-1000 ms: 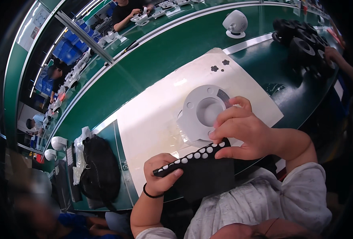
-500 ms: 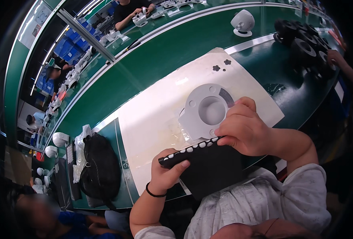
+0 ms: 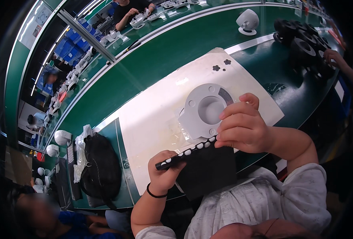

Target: The person applies small adhesive pads from a sheet onto the base of camera housings and places the finished parts onto the conveyor belt.

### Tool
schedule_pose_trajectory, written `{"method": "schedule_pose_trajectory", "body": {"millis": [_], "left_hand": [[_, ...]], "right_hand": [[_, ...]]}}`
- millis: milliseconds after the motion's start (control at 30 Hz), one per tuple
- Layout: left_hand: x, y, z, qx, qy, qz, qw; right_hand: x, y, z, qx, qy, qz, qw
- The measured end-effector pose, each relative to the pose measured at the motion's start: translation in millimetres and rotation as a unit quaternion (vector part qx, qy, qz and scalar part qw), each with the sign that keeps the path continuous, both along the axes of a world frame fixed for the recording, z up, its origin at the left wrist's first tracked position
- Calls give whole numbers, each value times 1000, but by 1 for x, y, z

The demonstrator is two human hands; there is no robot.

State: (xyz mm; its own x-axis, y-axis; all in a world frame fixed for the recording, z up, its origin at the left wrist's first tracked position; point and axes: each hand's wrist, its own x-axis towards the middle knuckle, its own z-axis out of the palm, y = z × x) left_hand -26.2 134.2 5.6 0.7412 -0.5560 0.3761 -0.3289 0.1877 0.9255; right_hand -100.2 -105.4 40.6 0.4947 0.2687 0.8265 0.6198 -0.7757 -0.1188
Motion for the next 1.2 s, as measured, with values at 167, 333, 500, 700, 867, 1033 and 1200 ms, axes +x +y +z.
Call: {"method": "schedule_pose_trajectory", "body": {"millis": [167, 333, 500, 700, 867, 1033, 1200], "left_hand": [[-4, -3, 5, 15, 24, 28, 999], [-9, -3, 6, -4, 121, 39, 992], [-8, -3, 6, 50, 23, 29, 998], [-6, -3, 6, 110, -104, 39, 988], [-5, -3, 3, 103, -138, 40, 984], [-9, -10, 8, 118, -162, 22, 979], [-11, -9, 5, 141, -141, 15, 980]], "right_hand": [[1, -1, -1, -2, -2, 4, 1000], [1, -4, 0, 62, -4, 94, 994], [-4, 15, 21, 33, 44, 118, 991], [-4, 30, 15, 2, 84, 68, 994], [-2, 30, 8, 37, 85, 71, 993], [2, 28, 2, 61, 13, 168, 984], [5, 30, 8, 0, 79, 257, 963]]}}
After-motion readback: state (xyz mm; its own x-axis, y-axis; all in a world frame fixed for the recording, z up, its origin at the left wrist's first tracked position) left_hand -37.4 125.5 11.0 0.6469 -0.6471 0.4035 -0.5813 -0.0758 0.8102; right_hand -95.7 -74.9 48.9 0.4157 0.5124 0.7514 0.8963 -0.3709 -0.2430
